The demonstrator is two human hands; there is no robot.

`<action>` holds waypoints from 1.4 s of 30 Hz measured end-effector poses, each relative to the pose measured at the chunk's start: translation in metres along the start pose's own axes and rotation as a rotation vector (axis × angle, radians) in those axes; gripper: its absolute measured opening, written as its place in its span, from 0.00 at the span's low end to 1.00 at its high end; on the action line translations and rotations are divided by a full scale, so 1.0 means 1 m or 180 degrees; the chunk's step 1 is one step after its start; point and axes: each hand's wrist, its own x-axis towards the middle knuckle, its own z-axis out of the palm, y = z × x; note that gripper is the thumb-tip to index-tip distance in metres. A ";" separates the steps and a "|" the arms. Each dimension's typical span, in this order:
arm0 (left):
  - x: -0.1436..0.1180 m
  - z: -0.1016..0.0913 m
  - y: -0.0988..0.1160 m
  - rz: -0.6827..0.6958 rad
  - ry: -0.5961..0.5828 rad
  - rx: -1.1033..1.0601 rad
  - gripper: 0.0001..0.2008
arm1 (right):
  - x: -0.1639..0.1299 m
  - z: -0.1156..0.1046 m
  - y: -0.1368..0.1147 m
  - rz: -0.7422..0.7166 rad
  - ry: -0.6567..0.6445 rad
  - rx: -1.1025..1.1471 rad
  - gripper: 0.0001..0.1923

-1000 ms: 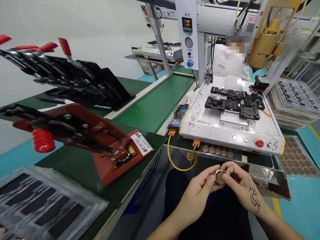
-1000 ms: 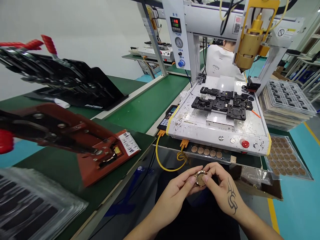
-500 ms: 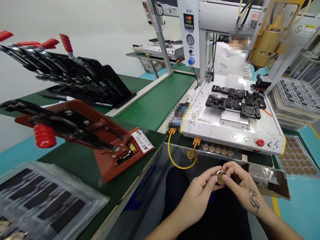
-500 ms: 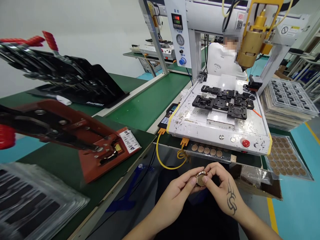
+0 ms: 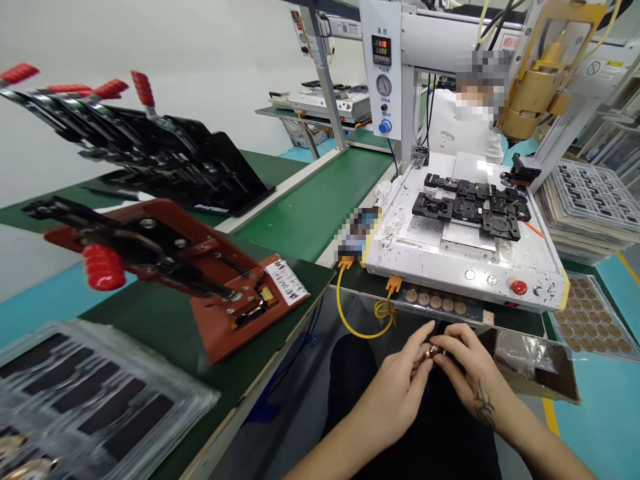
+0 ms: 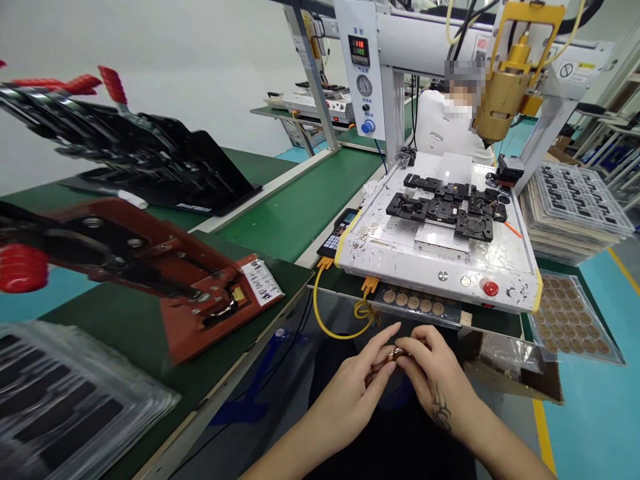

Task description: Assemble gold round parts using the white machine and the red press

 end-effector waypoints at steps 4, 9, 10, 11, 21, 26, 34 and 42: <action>0.003 -0.005 0.004 0.0140 0.0558 -0.0844 0.29 | 0.009 0.000 -0.003 0.0245 0.0531 0.0482 0.03; 0.006 -0.008 0.011 0.0015 0.0677 -0.0690 0.22 | 0.020 0.004 -0.010 0.1381 0.0042 0.2285 0.23; 0.005 -0.009 0.013 -0.0005 0.0670 -0.0670 0.20 | 0.022 0.006 -0.011 0.1424 -0.0047 0.2368 0.24; 0.005 -0.010 0.016 -0.0016 0.0675 -0.0662 0.19 | 0.022 0.007 -0.011 0.1446 -0.0112 0.2377 0.25; -0.004 -0.023 0.025 -0.0054 0.0824 -0.0289 0.14 | 0.038 -0.007 -0.008 -0.0606 -0.0398 0.0503 0.27; -0.013 -0.059 0.059 0.0603 0.0880 0.0806 0.13 | 0.062 -0.008 -0.011 -0.1239 -0.0136 0.0153 0.25; -0.039 -0.223 0.119 0.2832 0.2915 0.3499 0.08 | 0.093 -0.001 -0.019 -0.1190 0.0240 0.0315 0.18; -0.039 -0.278 0.151 0.2256 0.3114 0.2598 0.23 | 0.122 0.029 -0.039 -0.0846 0.0092 0.0910 0.17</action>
